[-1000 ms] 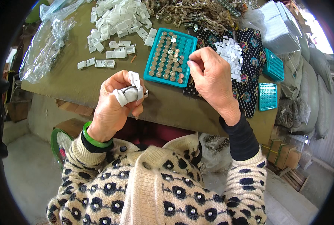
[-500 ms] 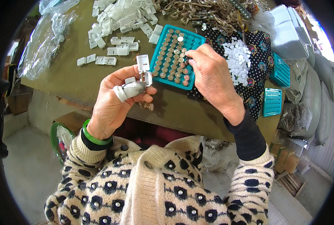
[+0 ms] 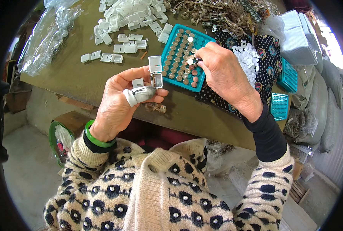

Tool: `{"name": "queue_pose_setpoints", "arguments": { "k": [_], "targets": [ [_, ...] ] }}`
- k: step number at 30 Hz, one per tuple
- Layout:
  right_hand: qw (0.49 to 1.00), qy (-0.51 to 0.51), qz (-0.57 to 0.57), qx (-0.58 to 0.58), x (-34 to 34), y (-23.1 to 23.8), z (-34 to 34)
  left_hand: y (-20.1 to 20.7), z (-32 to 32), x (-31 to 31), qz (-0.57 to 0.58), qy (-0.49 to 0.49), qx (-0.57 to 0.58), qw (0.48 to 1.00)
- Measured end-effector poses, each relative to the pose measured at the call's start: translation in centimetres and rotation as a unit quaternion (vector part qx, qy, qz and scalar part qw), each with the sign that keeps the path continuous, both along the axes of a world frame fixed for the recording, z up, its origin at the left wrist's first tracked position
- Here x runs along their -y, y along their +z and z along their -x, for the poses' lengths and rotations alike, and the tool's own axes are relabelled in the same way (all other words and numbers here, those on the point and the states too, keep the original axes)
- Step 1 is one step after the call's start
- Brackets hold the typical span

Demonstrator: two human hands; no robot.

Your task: The person assembles small white plastic electrical components by inserting metal pins and fastening them together. They repeatedly pick up components and pins from the table, align and insert the pins, and place the assembled units into a clear plastic bag.

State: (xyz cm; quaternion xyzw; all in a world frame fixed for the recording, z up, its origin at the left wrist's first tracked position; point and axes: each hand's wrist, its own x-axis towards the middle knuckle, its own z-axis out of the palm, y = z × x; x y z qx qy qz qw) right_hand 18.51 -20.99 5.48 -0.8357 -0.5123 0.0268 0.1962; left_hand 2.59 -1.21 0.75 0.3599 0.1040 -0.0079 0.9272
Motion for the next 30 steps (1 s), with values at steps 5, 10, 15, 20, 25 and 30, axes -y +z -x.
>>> {"name": "queue_pose_setpoints", "arguments": {
  "k": [5,10,15,20,25,30],
  "targets": [
    [0.998,-0.014,0.038,-0.038,-0.4,0.5,-0.6,0.1,0.0,-0.4,-0.029,-0.006,-0.009,1.000],
    [0.990,-0.099,0.043,-0.092,-1.5,1.3,-0.2,0.9,0.2,-0.6,-0.044,0.001,-0.028,0.999],
    [0.976,-0.108,-0.144,-0.125,-3.0,1.3,5.5,1.2,0.4,-0.7,-0.050,0.009,-0.045,0.998],
    [0.968,-0.046,-0.241,-0.041,-5.3,-0.6,8.9,1.2,1.2,-0.7,-0.063,0.015,-0.018,0.998],
    [0.965,-0.032,-0.261,-0.001,-5.5,-1.2,9.5,1.3,1.8,-0.8,-0.054,0.022,-0.023,0.998],
    [0.955,-0.054,-0.290,-0.037,-5.6,-1.4,9.8,1.4,2.0,-0.9,-0.019,0.021,-0.007,1.000]
  ]
}}
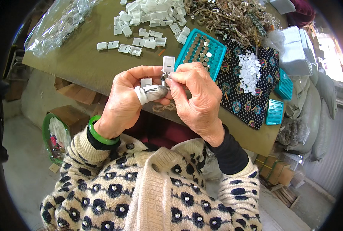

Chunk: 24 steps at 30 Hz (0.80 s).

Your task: The person assembles small white plastic electrical components by inserting metal pins and fastening them together. They repeatedly pick up components and pins from the table, align and insert the pins, and place the assembled units into a clear plastic bag.

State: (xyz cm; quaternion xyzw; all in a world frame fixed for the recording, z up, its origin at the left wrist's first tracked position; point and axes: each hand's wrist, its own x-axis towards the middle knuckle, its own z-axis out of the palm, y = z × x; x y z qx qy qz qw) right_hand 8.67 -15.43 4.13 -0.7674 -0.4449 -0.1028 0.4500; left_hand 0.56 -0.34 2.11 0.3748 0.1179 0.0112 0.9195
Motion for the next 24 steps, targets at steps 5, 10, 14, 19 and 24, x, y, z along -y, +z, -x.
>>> {"name": "queue_pose_setpoints", "arguments": {
  "k": [5,10,14,19,24],
  "targets": [
    [1.000,0.000,-0.012,-0.024,-0.3,-0.5,0.2,-0.1,0.0,0.1,-0.007,0.003,-0.018,1.000],
    [1.000,-0.006,-0.005,-0.007,0.1,-0.1,-0.1,-0.1,0.1,-0.2,0.003,-0.001,-0.011,1.000],
    [0.998,0.013,0.040,0.048,0.2,0.4,-0.4,-0.2,0.0,-0.1,-0.011,0.001,-0.006,1.000],
    [0.996,0.044,0.083,0.007,0.6,0.7,-0.3,-0.3,0.1,0.0,-0.028,-0.007,-0.015,0.999],
    [0.996,-0.025,0.060,-0.065,2.4,1.2,-1.4,-0.5,0.2,-0.3,-0.035,-0.039,-0.038,0.998]
  ]
}}
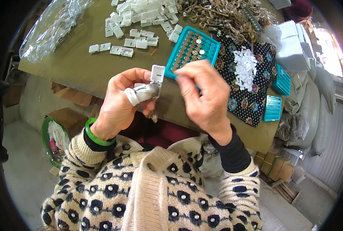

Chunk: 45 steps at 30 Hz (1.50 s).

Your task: The person assembles small white plastic electrical components by inserting metal pins and fastening them together. They repeatedly pick up components and pins from the table, align and insert the pins, and place the assembled units into a clear plastic bag.

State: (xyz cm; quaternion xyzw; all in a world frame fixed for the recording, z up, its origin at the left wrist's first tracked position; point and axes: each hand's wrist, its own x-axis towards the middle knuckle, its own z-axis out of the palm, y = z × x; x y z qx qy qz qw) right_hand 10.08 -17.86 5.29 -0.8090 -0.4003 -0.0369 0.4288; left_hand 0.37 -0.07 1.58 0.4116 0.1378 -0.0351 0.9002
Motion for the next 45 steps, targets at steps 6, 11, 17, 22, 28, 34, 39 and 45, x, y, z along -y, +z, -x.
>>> {"name": "queue_pose_setpoints", "arguments": {
  "k": [6,11,17,22,28,34,39,45],
  "targets": [
    [0.983,-0.088,0.113,0.115,2.1,-2.0,-3.5,-0.8,-0.3,0.1,0.092,-0.019,0.064,0.994],
    [0.980,-0.051,0.144,0.131,3.0,-3.0,-4.7,-1.2,-0.7,-0.1,0.074,-0.021,0.051,0.996],
    [0.983,-0.029,0.130,0.125,2.5,-1.3,-5.3,-1.4,-1.2,0.1,0.145,-0.042,0.085,0.985],
    [0.999,-0.030,-0.020,-0.025,1.0,-0.4,-1.8,-1.5,-1.3,0.2,0.147,-0.035,0.054,0.987],
    [0.992,0.009,-0.062,0.106,-1.4,-1.4,0.0,-1.5,-1.0,0.4,0.158,-0.001,0.052,0.986],
    [0.979,-0.006,-0.059,0.196,-2.3,-2.2,1.0,-1.3,-0.5,0.5,0.191,0.012,0.060,0.980],
    [0.980,0.023,-0.049,0.189,-2.7,-1.8,1.6,-1.1,0.2,0.5,0.195,0.029,0.067,0.978],
    [0.989,0.051,-0.040,-0.136,-1.9,-0.2,2.3,-1.3,0.7,0.2,0.157,0.011,0.084,0.984]
  ]
}}
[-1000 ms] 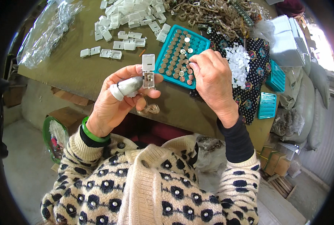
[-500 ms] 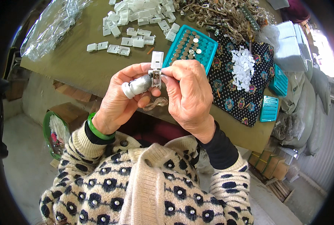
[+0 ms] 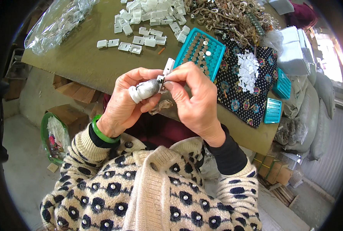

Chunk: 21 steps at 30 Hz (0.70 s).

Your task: The person assembles small white plastic electrical components by inserting metal pins and fastening them together. They repeatedly pick up components and pins from the table, align and insert the pins, and place the assembled units into a clear plastic bag.

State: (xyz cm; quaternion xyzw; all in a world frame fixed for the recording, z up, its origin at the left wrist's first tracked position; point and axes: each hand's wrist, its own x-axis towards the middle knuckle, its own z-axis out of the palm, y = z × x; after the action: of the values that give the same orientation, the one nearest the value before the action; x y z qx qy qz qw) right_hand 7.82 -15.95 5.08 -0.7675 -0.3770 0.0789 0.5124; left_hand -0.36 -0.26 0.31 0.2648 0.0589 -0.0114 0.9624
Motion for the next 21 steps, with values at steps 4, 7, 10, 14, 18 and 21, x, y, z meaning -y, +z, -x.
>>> {"name": "queue_pose_setpoints", "arguments": {
  "k": [4,7,10,14,18,21],
  "targets": [
    [0.877,0.008,-0.181,-0.445,-0.1,0.3,0.6,0.1,0.3,-0.1,-0.018,-0.007,0.041,0.999],
    [0.848,-0.001,-0.192,-0.495,-0.4,0.4,1.0,0.4,0.4,-0.2,-0.062,-0.002,0.043,0.997],
    [0.870,-0.009,-0.193,-0.453,-0.8,0.4,1.2,0.5,0.4,-0.3,-0.118,0.007,0.030,0.993],
    [0.932,-0.010,-0.158,-0.325,-1.0,0.1,0.8,0.2,0.1,-0.3,-0.054,0.006,0.021,0.998],
    [0.963,-0.065,-0.147,-0.215,-0.8,-0.4,0.5,-0.3,-0.1,-0.3,-0.020,-0.005,0.030,0.999],
    [0.976,-0.097,-0.137,-0.137,-0.8,-0.8,0.4,-0.5,-0.2,-0.2,0.008,-0.022,0.042,0.999]
  ]
}}
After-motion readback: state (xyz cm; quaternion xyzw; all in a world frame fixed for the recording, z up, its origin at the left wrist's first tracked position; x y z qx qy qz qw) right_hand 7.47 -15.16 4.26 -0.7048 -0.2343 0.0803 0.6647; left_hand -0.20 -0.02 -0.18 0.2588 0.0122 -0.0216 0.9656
